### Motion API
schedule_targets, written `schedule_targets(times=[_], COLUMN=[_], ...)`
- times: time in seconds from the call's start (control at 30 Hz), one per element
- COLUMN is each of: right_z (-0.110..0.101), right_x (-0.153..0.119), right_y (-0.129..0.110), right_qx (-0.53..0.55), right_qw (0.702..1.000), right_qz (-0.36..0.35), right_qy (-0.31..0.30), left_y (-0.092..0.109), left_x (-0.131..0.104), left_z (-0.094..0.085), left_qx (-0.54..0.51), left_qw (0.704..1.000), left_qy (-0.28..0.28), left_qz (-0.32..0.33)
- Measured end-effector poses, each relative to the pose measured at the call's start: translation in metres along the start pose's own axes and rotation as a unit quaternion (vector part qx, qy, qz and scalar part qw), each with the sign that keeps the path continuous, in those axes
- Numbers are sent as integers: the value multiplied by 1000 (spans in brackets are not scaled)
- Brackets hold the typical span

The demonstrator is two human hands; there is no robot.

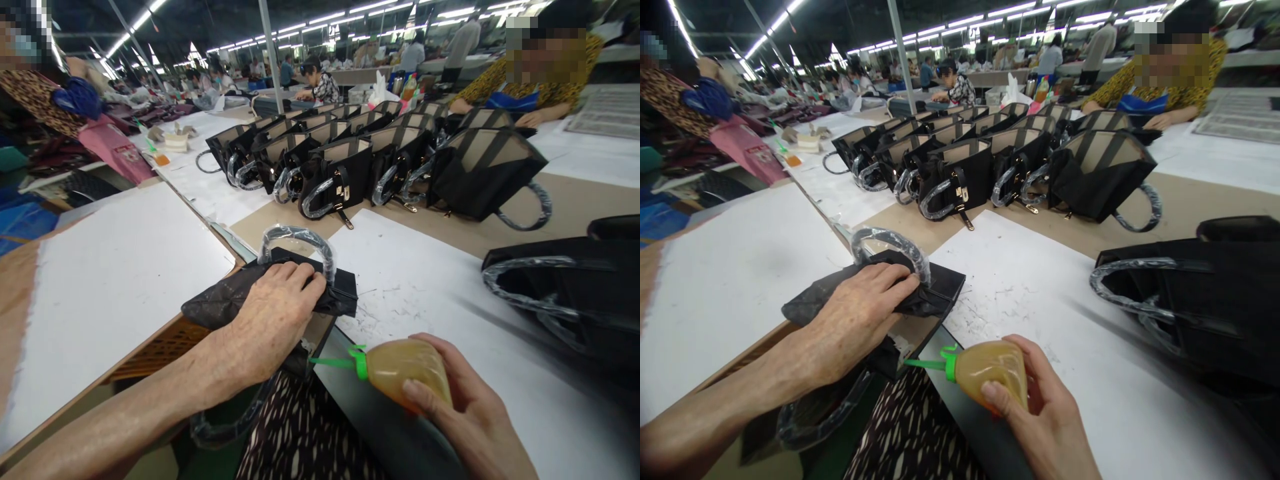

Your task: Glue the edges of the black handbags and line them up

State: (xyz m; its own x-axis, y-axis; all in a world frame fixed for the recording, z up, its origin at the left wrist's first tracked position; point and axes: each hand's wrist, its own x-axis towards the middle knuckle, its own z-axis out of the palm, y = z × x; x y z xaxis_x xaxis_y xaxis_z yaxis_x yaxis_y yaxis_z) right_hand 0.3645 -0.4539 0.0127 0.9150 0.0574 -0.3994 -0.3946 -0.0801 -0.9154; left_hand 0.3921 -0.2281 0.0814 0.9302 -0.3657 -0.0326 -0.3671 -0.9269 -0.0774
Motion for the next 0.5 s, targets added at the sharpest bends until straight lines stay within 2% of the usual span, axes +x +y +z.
schedule_targets(times=[0.13, 0.23, 0.37, 0.5], right_z=[-5, -10, -10, -5], right_x=[11, 25, 40, 49], right_y=[7, 15, 17, 14], right_qx=[-45, -154, -273, -330], right_qw=[997, 980, 932, 873], right_qz=[-61, -122, -238, -358], right_qy=[16, 22, 32, 26], left_y=[0, -1, -5, -10], left_x=[2, 4, 6, 7], left_z=[-6, -9, -14, -16], left_qx=[-4, -3, -5, -5], left_qw=[1000, 1000, 1000, 999], left_qy=[3, 5, 10, 28], left_qz=[-15, -15, -27, -39])
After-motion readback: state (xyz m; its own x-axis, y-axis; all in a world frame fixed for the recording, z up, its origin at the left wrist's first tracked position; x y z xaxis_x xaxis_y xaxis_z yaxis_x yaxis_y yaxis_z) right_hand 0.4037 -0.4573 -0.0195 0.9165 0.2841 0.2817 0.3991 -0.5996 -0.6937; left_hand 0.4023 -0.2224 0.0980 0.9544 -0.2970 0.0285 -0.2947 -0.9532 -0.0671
